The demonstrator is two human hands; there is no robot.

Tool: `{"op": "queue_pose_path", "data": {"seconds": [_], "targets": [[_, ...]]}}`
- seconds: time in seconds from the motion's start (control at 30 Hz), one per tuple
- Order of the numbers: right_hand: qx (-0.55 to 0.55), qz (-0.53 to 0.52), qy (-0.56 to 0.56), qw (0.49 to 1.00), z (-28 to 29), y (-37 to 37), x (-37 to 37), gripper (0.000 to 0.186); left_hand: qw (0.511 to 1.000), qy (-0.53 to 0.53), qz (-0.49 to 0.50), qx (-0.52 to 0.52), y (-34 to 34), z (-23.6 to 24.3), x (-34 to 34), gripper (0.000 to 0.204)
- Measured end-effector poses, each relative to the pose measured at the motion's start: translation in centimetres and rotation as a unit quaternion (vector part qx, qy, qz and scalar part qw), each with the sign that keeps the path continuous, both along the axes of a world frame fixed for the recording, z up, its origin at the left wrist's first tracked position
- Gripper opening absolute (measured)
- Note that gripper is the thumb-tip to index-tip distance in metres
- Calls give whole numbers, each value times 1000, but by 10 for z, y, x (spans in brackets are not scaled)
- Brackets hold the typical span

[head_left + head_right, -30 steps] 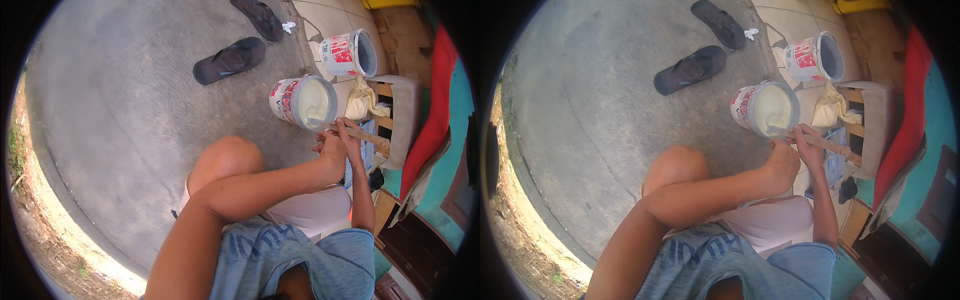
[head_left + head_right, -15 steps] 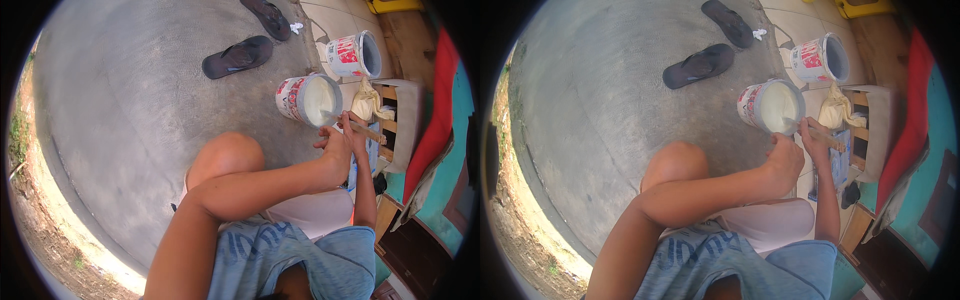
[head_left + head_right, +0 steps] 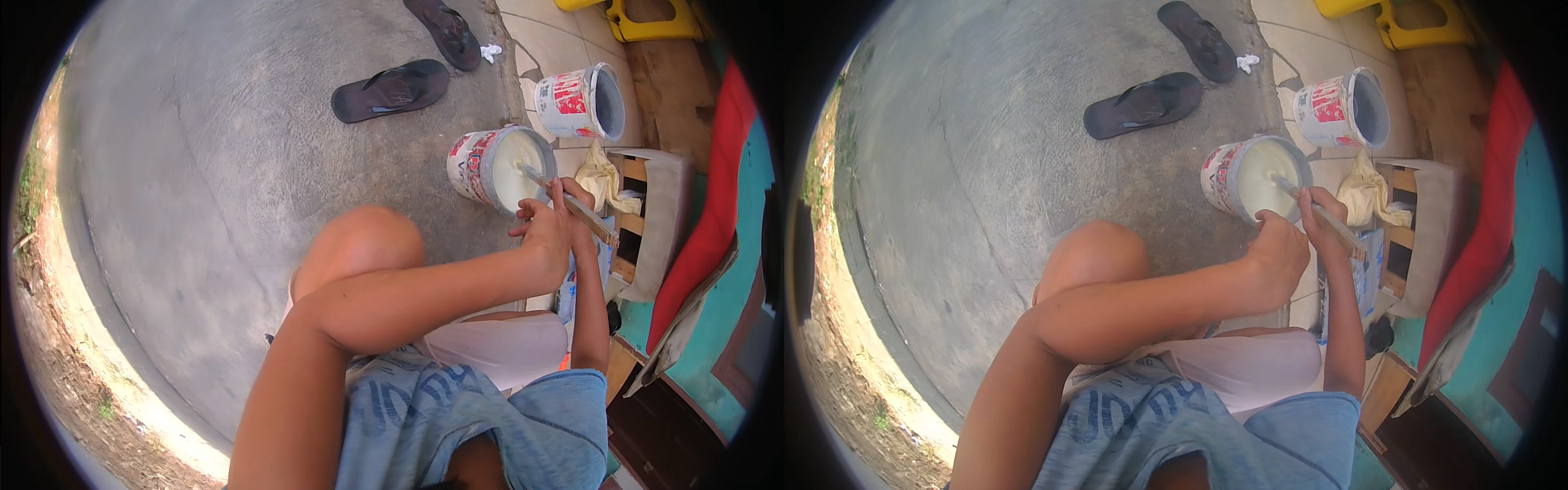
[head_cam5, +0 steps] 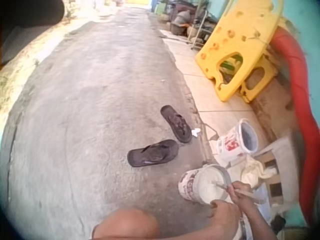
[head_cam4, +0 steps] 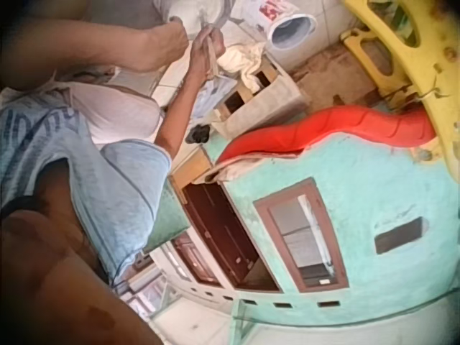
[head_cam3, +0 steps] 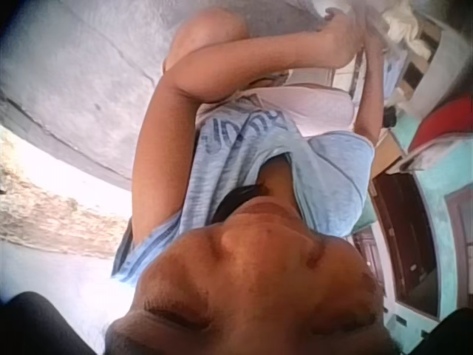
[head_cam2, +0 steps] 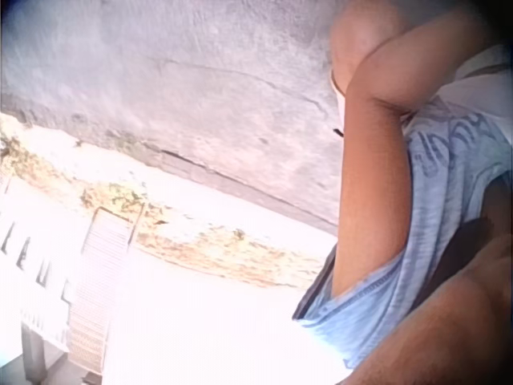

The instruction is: The person sits on the floor and mixes a white liquid in a bucket using a wooden stick. They repeatedly dip their hand into a second bucket containing water and add it to the mixture, stirring thoroughly between additions.

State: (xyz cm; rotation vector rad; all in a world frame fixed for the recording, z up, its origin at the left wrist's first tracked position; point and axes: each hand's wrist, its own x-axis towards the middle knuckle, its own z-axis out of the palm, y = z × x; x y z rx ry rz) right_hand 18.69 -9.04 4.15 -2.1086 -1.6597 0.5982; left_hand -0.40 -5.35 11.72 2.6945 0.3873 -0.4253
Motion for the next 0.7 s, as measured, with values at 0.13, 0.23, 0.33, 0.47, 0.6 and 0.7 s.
{"op": "queue_pose_path", "data": {"seconds": [0.13, 0.23, 0.33, 0.47, 0.6, 0.7], "targets": [[-46, 20, 10, 999, 28, -18, -15, 30, 996, 6, 83, 20, -6, -2, 7, 41], [-12, -69, 117, 991, 16, -15, -36, 29, 996, 84, 36, -16, -11, -14, 32, 45], [20, -165, 216, 962, 5, -16, -49, 28, 997, 57, 18, 42, -20, -15, 30, 47], [20, -55, 60, 996, 16, -13, -40, 28, 997, 67, 40, 4, -20, -10, 32, 41], [-38, -32, -10, 999, 14, -11, -5, 28, 998, 50, 29, -6, -3, -5, 20, 36], [-55, -67, 62, 994, 19, -22, 2, 27, 999, 47, -4, -22, 4, -4, 16, 33]]}}
